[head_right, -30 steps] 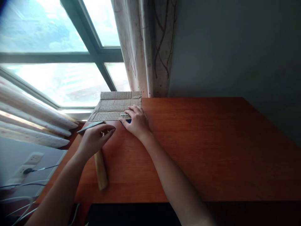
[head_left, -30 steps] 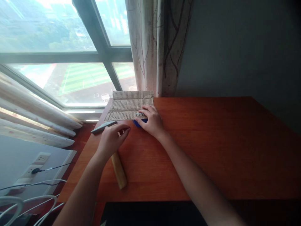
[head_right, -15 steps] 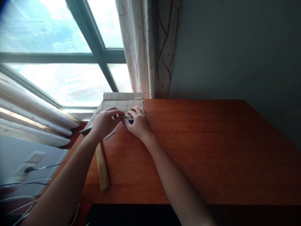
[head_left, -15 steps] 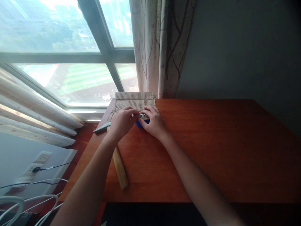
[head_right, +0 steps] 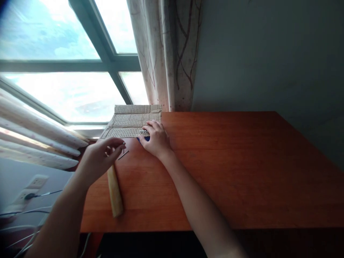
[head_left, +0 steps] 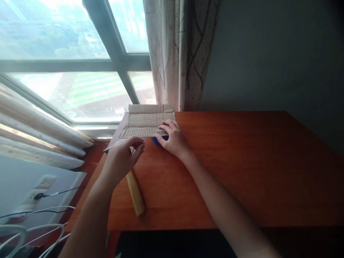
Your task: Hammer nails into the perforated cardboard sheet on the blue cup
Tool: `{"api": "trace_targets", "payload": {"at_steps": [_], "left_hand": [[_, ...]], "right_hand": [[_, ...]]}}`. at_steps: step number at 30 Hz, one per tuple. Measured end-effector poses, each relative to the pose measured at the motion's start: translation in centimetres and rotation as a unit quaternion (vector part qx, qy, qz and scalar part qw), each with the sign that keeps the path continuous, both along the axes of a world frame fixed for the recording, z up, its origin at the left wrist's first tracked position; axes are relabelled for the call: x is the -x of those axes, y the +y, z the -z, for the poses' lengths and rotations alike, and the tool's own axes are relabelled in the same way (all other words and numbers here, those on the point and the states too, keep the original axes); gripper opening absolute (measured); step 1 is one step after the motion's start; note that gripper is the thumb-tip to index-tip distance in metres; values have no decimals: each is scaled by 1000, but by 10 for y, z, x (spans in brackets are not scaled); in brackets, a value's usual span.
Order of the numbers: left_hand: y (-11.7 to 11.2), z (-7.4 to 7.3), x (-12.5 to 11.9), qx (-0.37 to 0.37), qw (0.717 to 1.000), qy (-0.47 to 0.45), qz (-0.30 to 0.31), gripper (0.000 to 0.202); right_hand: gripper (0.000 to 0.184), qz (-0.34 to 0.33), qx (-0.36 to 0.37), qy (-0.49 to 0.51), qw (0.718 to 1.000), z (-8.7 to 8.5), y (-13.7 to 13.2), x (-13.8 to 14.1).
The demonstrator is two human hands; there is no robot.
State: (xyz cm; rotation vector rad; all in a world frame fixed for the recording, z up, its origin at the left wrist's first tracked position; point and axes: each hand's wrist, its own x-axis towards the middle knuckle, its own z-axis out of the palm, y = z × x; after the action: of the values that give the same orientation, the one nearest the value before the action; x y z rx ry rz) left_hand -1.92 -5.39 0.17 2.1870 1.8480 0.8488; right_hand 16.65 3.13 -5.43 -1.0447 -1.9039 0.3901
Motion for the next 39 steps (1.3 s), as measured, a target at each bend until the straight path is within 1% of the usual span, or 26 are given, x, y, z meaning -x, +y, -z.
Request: {"api": "trace_targets", "payload": {"at_steps": [1,3,6,10,16,18,20,22,24,26,29,31,34,36,37,39], "left_hand": [[-3,9,2,21,998,56,-7,14],[-8,24,5,65,986,152,-32,17],[-11,37,5,110,966,231,-49,23],[-10,41,3,116,956,261,-61,27],[-9,45,6,106,959,255,-66,27],[-10,43,6,93,964,241,-63,26],[-11,38,3,72,975,202,-50,24],[-12,29,-2,42,989,141,-19,20],[-10,18,-8,4,997,79,18,18],[-4,7,-15,-34,998,38,33,16],[13,-3,-23,-72,997,10,22,17],[27,-6,-26,-74,997,13,13,19],[46,-4,-28,-37,998,52,8,22],[55,-1,-29,-15,997,76,16,21],[59,0,-29,-12,997,76,23,21],[63,-1,-29,-32,998,44,30,20]], "right_hand": [[25,0,-1,1,1000,0,0,0],[25,1,-5,1,1000,1,1,0],[25,3,-13,-2,1000,2,1,0],[25,4,-12,-4,1000,2,1,0],[26,4,-7,-4,1000,2,0,0],[26,4,-9,-4,1000,2,1,0],[26,2,-10,-5,1000,2,1,0],[26,0,-7,-5,1000,2,1,0],[26,-1,-3,-6,1000,1,1,-1],[27,-1,0,-6,1000,0,0,-1],[25,-4,2,-7,1000,-1,-1,-1],[25,-6,4,-10,1000,-2,-1,-1],[25,-7,3,-13,1000,-2,-1,-1],[25,-6,3,-12,1000,-2,0,-1],[25,-6,4,-11,1000,-2,0,-1],[24,-4,5,-7,1000,-2,-1,-1]]}}
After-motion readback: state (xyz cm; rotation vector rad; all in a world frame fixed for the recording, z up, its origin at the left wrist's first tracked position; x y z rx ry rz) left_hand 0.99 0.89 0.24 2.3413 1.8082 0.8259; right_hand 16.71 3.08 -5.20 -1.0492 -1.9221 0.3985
